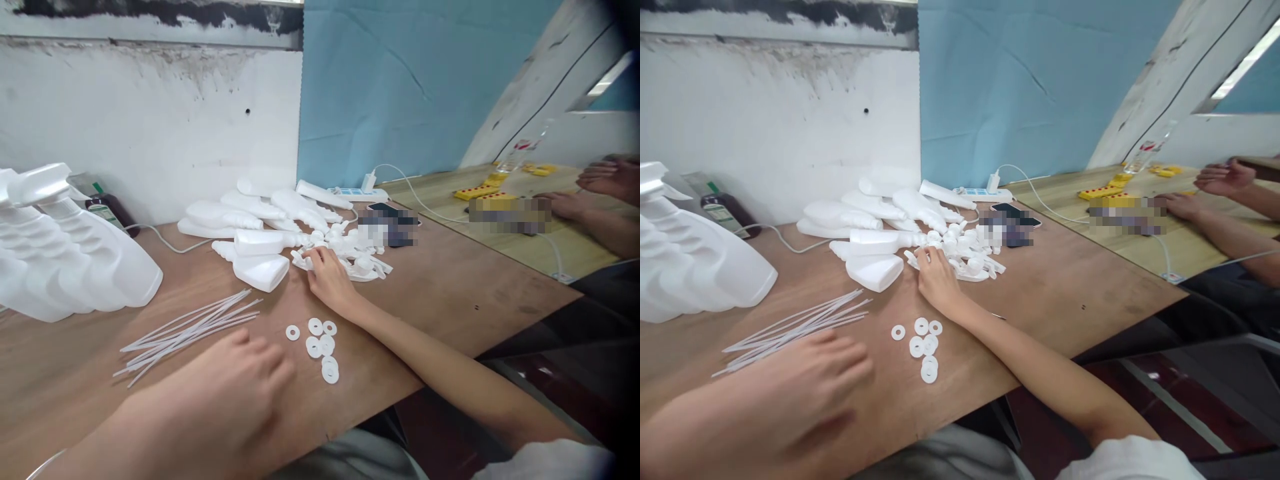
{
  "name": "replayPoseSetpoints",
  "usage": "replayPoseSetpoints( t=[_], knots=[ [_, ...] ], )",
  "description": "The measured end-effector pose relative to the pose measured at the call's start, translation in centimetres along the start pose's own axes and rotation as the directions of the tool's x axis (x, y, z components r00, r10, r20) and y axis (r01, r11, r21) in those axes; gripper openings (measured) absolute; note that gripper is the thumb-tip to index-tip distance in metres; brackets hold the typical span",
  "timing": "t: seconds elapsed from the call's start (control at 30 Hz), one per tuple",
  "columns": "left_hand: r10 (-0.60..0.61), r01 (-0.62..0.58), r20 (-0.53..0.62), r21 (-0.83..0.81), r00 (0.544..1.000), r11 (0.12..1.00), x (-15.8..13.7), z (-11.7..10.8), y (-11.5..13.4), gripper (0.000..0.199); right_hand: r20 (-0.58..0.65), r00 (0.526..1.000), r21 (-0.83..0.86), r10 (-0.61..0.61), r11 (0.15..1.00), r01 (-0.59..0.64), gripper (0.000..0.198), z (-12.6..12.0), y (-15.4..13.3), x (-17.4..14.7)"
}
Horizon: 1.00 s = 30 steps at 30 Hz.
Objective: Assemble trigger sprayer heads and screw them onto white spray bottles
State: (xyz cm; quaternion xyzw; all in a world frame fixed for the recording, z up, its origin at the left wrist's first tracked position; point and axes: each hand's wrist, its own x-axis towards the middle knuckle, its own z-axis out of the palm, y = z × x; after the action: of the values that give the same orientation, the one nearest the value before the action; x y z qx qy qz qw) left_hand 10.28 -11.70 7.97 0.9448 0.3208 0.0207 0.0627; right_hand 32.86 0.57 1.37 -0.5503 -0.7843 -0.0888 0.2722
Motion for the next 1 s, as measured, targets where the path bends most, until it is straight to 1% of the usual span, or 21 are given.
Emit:
replayPoseSetpoints(
  t=[0.03,0.07,0.13,0.23,0.3,0.37,0.47,0.53,0.6,0.67,0.73,0.8,0.9,1.0],
  knots=[
    [0.077,-0.082,0.117,0.043,0.99,0.996,2.0,-0.5,-0.7,0.007,0.014,1.0,0.007,0.002,1.0,-0.002,0.034,0.2,0.0,-0.1],
    [0.042,-0.057,0.142,0.1,0.989,0.993,3.8,-0.7,-1.4,0.006,0.031,1.0,0.015,0.005,1.0,-0.006,0.033,0.3,0.0,-0.1],
    [0.003,-0.026,0.167,0.135,0.986,0.991,6.4,-0.3,-2.6,0.009,0.068,0.998,0.03,0.011,0.999,-0.013,0.032,0.5,0.0,-0.3],
    [-0.002,-0.008,0.114,0.085,0.993,0.996,7.8,1.7,-3.6,0.016,0.103,0.995,0.069,0.014,0.997,-0.021,0.028,0.5,0.0,-0.3],
    [0.008,-0.011,0.056,0.045,0.998,0.999,7.7,3.0,-3.6,0.02,0.06,0.998,0.13,0.03,0.991,-0.037,0.024,0.2,-0.1,-0.3],
    [0.015,-0.015,0.02,0.007,1.0,1.0,7.5,3.7,-3.5,0.019,-0.042,0.999,0.23,0.017,0.973,-0.007,0.023,-0.1,-0.3,-0.2],
    [-0.011,0.012,0.012,-0.064,1.0,0.998,7.1,4.2,-3.3,0.014,-0.21,0.976,0.375,-0.056,0.917,0.133,0.025,-0.5,-0.6,-0.4],
    [-0.043,0.042,0.0,-0.13,0.999,0.991,6.7,4.4,-3.2,0.015,-0.256,0.959,0.438,-0.117,0.871,0.223,0.025,-0.5,-1.0,-0.7],
    [-0.079,0.069,-0.044,-0.204,0.996,0.976,6.0,4.9,-3.1,0.014,-0.241,0.952,0.483,-0.187,0.828,0.285,0.025,-0.3,-1.6,-1.2],
    [-0.132,0.098,-0.114,-0.262,0.985,0.96,5.3,5.6,-3.0,0.013,-0.213,0.945,0.519,-0.249,0.791,0.325,0.024,-0.2,-2.3,-1.7],
    [-0.185,0.126,-0.185,-0.294,0.965,0.948,4.7,6.3,-2.7,0.014,-0.188,0.938,0.551,-0.292,0.759,0.347,0.023,0.1,-2.8,-2.1],
    [-0.204,0.124,-0.236,-0.314,0.95,0.941,4.3,6.9,-2.5,0.015,-0.151,0.936,0.571,-0.318,0.745,0.345,0.023,0.3,-3.1,-2.2],
    [-0.201,0.106,-0.258,-0.339,0.945,0.935,4.0,7.3,-2.3,0.013,-0.068,0.931,0.583,-0.358,0.743,0.329,0.024,0.6,-3.0,-2.2],
    [-0.203,0.106,-0.262,-0.341,0.944,0.934,3.9,7.4,-2.3,0.013,0.006,0.91,0.595,-0.416,0.733,0.331,0.025,0.9,-2.7,-2.0]
  ],
)
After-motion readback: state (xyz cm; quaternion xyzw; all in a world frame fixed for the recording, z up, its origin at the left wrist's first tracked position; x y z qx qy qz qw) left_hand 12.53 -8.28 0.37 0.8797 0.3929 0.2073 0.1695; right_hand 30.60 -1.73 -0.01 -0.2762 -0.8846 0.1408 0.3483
